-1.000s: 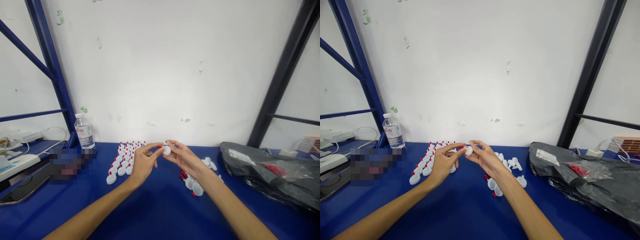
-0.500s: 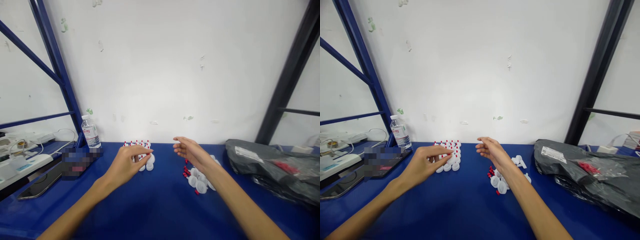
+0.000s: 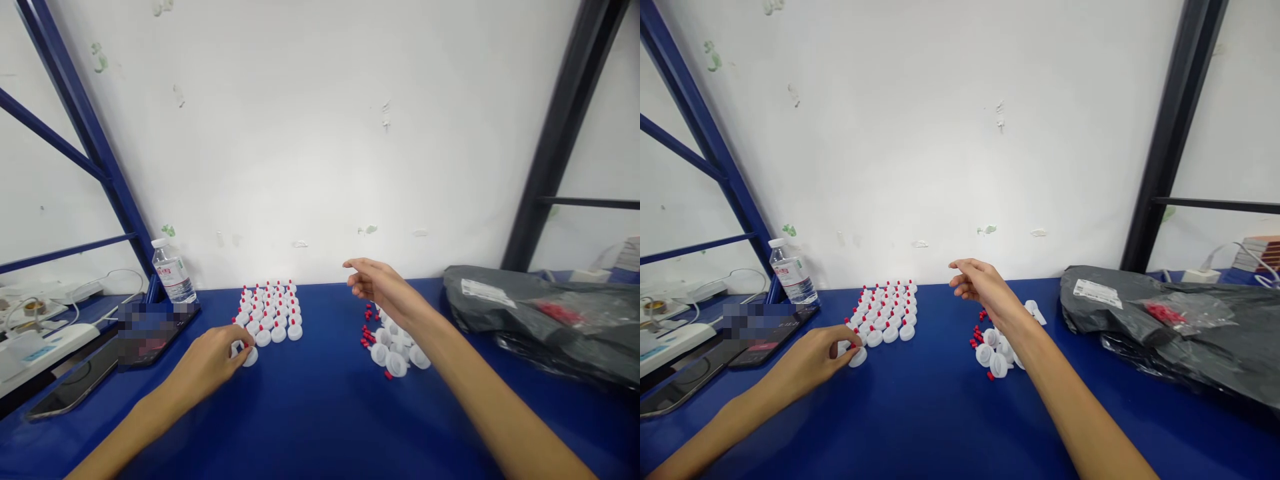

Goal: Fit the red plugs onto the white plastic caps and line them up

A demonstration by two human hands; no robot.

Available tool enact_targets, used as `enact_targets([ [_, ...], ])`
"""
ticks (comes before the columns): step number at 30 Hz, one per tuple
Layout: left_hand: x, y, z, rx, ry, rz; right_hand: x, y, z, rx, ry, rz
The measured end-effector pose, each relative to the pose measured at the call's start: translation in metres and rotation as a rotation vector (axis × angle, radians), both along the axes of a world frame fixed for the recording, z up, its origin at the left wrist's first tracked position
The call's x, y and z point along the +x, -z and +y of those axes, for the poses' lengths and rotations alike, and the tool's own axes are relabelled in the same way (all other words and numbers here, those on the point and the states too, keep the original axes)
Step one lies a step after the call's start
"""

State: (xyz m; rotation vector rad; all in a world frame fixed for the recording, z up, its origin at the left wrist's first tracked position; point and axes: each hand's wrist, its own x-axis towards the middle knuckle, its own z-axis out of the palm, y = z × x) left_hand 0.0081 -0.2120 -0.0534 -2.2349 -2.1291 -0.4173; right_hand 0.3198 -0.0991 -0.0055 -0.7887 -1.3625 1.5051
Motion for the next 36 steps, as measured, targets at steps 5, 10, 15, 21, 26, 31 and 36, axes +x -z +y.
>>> enact_targets([
  [5, 0.000, 0.003, 0.000, -0.019, 0.041, 0.080, 0.017, -0.007, 0.007, 0.240, 0.153, -0.297],
  [10, 0.027, -0.002, -0.005, 0.139, 0.025, 0.190, 0.041, -0.008, 0.014, 0.553, 0.251, -0.927],
  [15, 0.086, -0.001, 0.006, 0.145, 0.291, 0.109, 0.049, 0.001, 0.018, 0.333, -0.184, -1.170],
  [21, 0.149, 0.023, 0.047, 0.008, 0.495, 0.003, 0.043, 0.014, 0.023, 0.259, -0.172, -1.279],
  [26, 0.162, 0.039, 0.068, 0.013, 0.460, -0.085, 0.038, 0.017, 0.022, 0.192, -0.133, -1.321],
  [31, 0.160, 0.046, 0.073, 0.036, 0.475, -0.107, 0.031, 0.010, 0.014, 0.211, -0.125, -1.433],
  [36, 0.155, 0.049, 0.079, 0.036, 0.498, -0.149, 0.031, 0.007, 0.012, 0.270, -0.145, -1.464],
])
